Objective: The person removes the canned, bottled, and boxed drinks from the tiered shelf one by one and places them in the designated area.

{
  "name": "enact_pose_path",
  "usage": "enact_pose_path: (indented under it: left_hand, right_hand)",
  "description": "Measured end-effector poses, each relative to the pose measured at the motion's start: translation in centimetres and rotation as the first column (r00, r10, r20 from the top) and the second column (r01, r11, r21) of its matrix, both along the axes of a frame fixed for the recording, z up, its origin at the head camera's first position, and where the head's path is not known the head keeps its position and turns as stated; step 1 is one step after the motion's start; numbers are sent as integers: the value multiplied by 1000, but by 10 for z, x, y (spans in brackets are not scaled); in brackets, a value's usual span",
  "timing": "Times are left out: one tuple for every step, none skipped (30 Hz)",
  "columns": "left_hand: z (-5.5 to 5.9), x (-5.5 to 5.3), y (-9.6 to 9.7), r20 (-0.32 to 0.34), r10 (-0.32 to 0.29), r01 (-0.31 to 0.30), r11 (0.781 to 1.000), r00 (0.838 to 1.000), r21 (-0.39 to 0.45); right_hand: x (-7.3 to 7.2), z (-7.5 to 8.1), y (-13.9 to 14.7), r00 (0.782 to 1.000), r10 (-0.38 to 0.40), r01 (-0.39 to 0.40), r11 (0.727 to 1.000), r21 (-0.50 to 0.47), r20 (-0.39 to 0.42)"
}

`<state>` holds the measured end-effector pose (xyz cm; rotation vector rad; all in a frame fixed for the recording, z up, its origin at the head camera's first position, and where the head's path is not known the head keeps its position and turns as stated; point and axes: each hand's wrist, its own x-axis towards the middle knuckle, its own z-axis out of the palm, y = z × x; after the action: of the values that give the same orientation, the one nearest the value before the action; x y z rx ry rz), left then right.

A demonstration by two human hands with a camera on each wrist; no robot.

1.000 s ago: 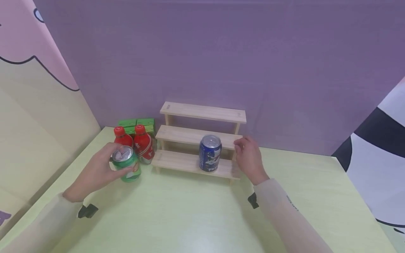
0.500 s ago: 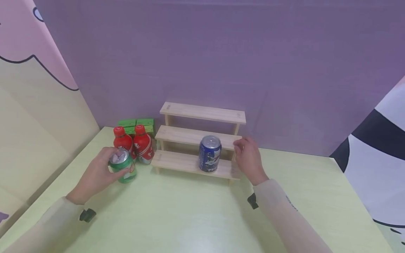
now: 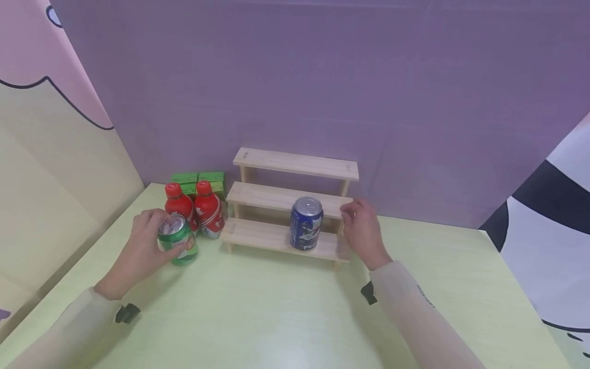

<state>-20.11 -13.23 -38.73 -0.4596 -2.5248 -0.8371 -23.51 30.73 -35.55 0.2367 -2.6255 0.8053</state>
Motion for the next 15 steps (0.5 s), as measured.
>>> enact_pose_path:
  left_hand:
    - [3, 1, 2, -13, -5, 5, 1000, 1000, 2]
    - [6, 2, 4, -30, -12, 12, 1000, 999, 0]
    - [9, 3, 8, -46, -24, 24, 1000, 999, -1]
    - [12, 4, 11, -59, -39, 39, 999, 997, 0]
    - [16, 5, 16, -74, -58, 58, 998, 996, -1]
    - [19, 6, 20, -88, -80, 80, 997, 993, -2]
    - [22, 6, 25, -99, -102, 103, 995, 990, -3]
    - [24, 6, 30, -107, -122, 122, 992, 987, -7]
    - [25, 6, 35, -111, -142, 141, 990, 984, -10]
    - [27, 5, 40, -113, -159, 159, 987, 981, -15]
    - [28, 4, 45, -111, -173, 172, 985, 979, -21]
    - [28, 3, 50, -105, -188, 187, 982, 977, -22]
    - [29, 2, 55, -98, -201, 200, 980, 975, -24]
    - [30, 1, 60, -87, -213, 211, 977, 973, -27]
    - [30, -1, 64, -76, -227, 225, 974, 971, -30]
  right_hand:
    - [0, 0, 0, 1000, 1, -1, 1000, 0, -1]
    - [0, 0, 0, 1000, 1, -1, 1000, 1, -2]
    - [0, 0, 1, 1000, 2, -2, 1000, 0, -4]
    - [0, -1, 1, 1000, 3, -3, 1000, 0, -6]
    - [0, -1, 1, 1000, 3, -3, 1000, 0, -8]
    - [0, -1, 1, 1000, 3, -3, 1000, 0, -10]
    - [-1, -1, 2, 1000, 3, -3, 1000, 0, -14]
    - [-1, -2, 2, 1000, 3, -3, 1000, -1, -18]
    - [-1, -2, 2, 1000, 3, -3, 1000, -2, -22]
    - [-2, -3, 2, 1000, 4, -4, 1000, -1, -26]
    - [-2, -3, 2, 1000, 3, -3, 1000, -1, -30]
    - [-2, -3, 2, 999, 4, -4, 1000, -2, -33]
    - [-2, -3, 1, 999, 3, -3, 1000, -1, -35]
    - [-2, -3, 1, 999, 3, -3, 1000, -2, -34]
    - [-2, -2, 1, 1000, 1, -1, 1000, -3, -31]
